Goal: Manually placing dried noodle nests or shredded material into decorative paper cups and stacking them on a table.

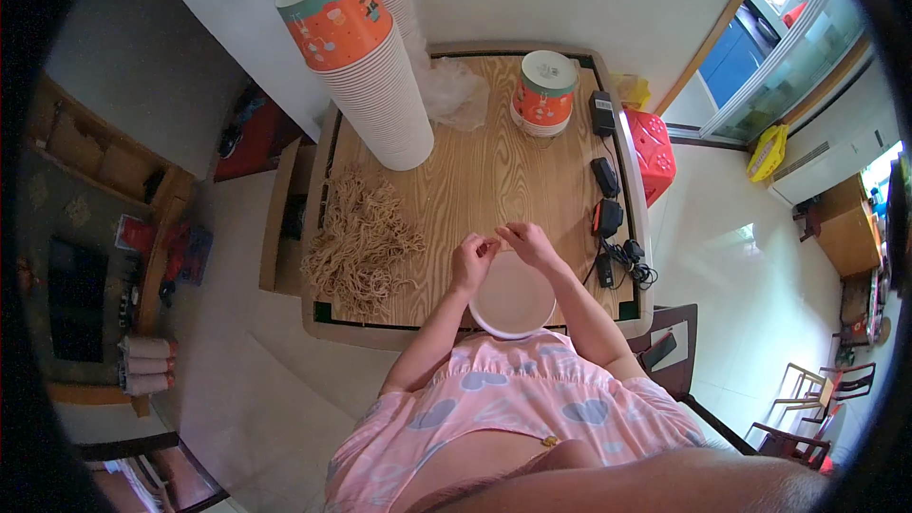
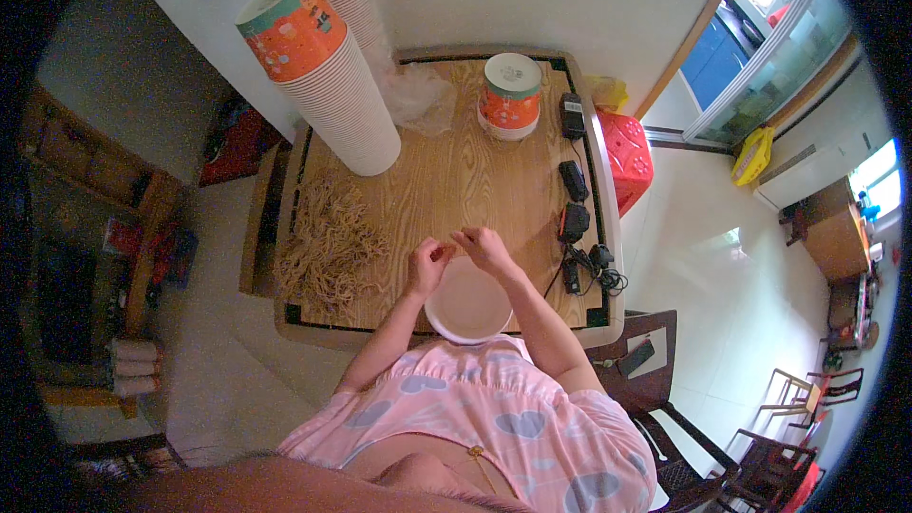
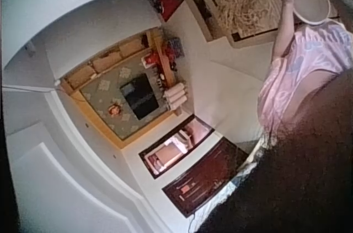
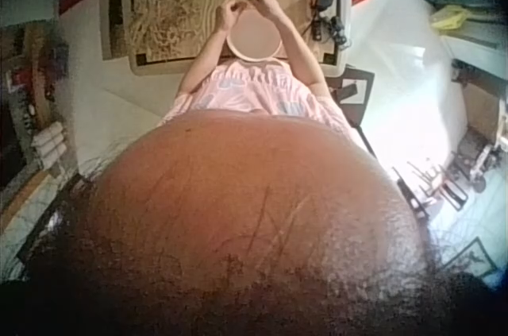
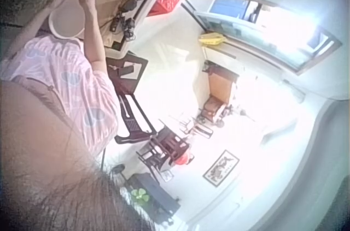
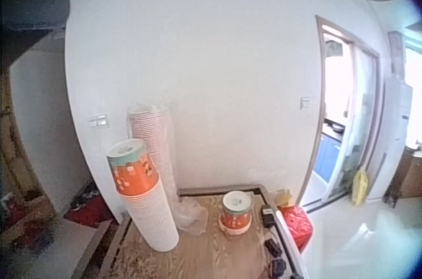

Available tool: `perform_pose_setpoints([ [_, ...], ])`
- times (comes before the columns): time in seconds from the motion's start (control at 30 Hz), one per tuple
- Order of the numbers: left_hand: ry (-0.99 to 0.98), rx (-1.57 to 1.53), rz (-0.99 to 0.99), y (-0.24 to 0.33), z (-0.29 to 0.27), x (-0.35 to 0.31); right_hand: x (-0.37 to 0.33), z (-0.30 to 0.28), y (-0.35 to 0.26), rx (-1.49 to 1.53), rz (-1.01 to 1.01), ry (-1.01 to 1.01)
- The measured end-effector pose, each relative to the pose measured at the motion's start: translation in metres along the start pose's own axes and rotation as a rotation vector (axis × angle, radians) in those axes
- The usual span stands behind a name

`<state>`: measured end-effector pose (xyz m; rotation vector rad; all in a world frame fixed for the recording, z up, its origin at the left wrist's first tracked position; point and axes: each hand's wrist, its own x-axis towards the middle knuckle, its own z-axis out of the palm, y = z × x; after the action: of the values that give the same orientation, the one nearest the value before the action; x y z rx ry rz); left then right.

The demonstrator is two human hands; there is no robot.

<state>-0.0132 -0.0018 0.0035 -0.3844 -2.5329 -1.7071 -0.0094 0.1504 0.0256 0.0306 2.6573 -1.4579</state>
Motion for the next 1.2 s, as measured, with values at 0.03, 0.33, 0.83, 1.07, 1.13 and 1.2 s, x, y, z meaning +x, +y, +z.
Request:
perform_pose_setpoints([
  [0.03, -0.001, 0.000, 0.000, -0.001, -0.001, 0.000, 0.000, 0.000, -0.004, -0.036, 0.042, 0.013],
  [0.33, -0.256, 0.334, 0.321, 0.008, -0.047, 0.012, 0.005, 0.019, 0.008, 0.088, -0.120, 0.132],
  [0.83, -0.258, -0.411, -0.300, -0.041, -0.009, 0.026, -0.013, 0.008, -0.030, -0.122, -0.426, 0.332],
  [1.07, -0.170, -0.382, -0.393, -0.028, -0.015, 0.032, -0.043, 0.014, -0.036, -0.304, -0.501, 0.056],
  [1.13, -0.134, -0.401, -0.418, -0.033, -0.015, 0.030, -0.042, 0.015, -0.038, -0.340, -0.500, 0.043],
  [1.2, -0.116, -0.468, -0.440, -0.035, -0.015, 0.029, -0.042, 0.015, -0.041, -0.361, -0.505, 0.045],
])
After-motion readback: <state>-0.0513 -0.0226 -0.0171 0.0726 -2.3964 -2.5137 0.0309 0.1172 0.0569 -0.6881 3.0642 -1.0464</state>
